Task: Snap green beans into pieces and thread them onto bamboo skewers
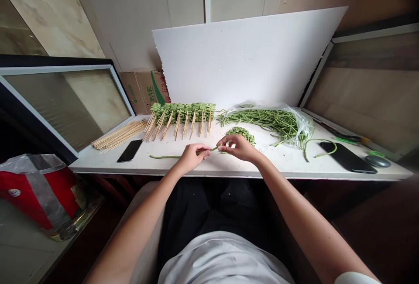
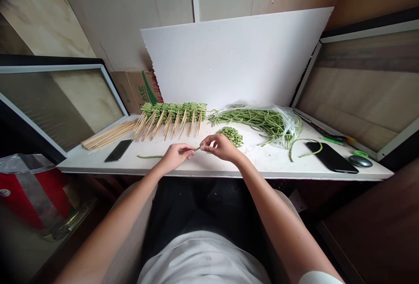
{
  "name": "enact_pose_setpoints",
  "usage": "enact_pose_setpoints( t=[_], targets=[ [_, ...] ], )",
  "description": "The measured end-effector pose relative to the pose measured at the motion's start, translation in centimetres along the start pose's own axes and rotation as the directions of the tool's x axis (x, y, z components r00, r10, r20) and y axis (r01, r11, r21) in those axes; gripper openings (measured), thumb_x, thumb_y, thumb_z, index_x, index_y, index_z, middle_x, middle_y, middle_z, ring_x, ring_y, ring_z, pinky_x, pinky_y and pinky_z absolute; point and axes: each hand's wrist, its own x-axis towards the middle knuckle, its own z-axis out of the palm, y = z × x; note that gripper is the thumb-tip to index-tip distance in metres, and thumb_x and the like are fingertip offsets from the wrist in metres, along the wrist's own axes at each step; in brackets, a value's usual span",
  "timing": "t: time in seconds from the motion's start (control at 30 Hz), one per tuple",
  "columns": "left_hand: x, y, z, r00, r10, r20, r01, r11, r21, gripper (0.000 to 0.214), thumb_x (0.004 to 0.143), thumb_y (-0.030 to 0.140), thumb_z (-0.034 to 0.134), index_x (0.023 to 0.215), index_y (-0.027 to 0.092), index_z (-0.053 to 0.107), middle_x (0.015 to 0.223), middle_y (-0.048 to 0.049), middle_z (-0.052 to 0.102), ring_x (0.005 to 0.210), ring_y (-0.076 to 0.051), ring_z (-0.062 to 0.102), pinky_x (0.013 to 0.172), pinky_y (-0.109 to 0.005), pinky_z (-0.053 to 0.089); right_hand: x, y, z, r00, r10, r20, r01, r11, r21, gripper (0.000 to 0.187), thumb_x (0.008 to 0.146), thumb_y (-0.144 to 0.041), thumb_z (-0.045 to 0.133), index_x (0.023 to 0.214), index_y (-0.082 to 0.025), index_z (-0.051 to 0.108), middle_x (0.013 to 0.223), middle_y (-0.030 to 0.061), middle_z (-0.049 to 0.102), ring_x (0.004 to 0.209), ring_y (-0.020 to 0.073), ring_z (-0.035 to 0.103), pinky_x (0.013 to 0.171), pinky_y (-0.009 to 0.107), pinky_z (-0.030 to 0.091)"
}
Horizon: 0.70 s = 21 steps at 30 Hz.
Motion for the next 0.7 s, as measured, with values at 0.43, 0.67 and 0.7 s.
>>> enact_pose_setpoints(
  t=[0.43, 0.67, 0.7],
  targets=[
    [-0.6, 2.3, 0.6, 0.931, 0.296, -0.214, -0.235, 0.934, 0.271, 0.010, 0.095, 0.018, 0.073, 0.100, 0.021, 0.082, 0.100, -0.0083, 0.080, 0.093, -0.025, 0.074, 0.087, -0.038, 0.059, 0.0, -2.0, 2.1, 0.980, -0.160, -0.122, 0.131, 0.968, -0.213, 0.029, 0.094, -0.051, 0.077, 0.098, -0.022, 0.080, 0.094, 0.0099, 0.078, 0.091, 0.0254, 0.069, 0.081, 0.038, 0.055],
    [-0.7, 2.4, 0.4, 0.892, 0.371, -0.259, -0.291, 0.909, 0.299, 0.007, 0.094, 0.017, 0.076, 0.099, 0.020, 0.081, 0.096, -0.0065, 0.081, 0.089, -0.022, 0.076, 0.081, -0.033, 0.059, 0.1, -2.1, 2.9, 0.931, -0.275, -0.240, 0.245, 0.958, -0.149, 0.032, 0.098, -0.054, 0.072, 0.093, -0.023, 0.079, 0.088, 0.0098, 0.077, 0.087, 0.0249, 0.064, 0.069, 0.036, 0.051],
    [-0.6, 2.4, 0.4, 0.889, 0.384, -0.252, -0.302, 0.902, 0.309, 0.008, 0.095, 0.016, 0.075, 0.099, 0.021, 0.081, 0.097, -0.0065, 0.081, 0.090, -0.022, 0.076, 0.082, -0.032, 0.059, 0.1, -2.2, 2.8, 0.933, -0.270, -0.237, 0.243, 0.960, -0.139, 0.032, 0.097, -0.055, 0.073, 0.093, -0.024, 0.079, 0.088, 0.0092, 0.077, 0.087, 0.0246, 0.064, 0.069, 0.036, 0.051]
  ],
)
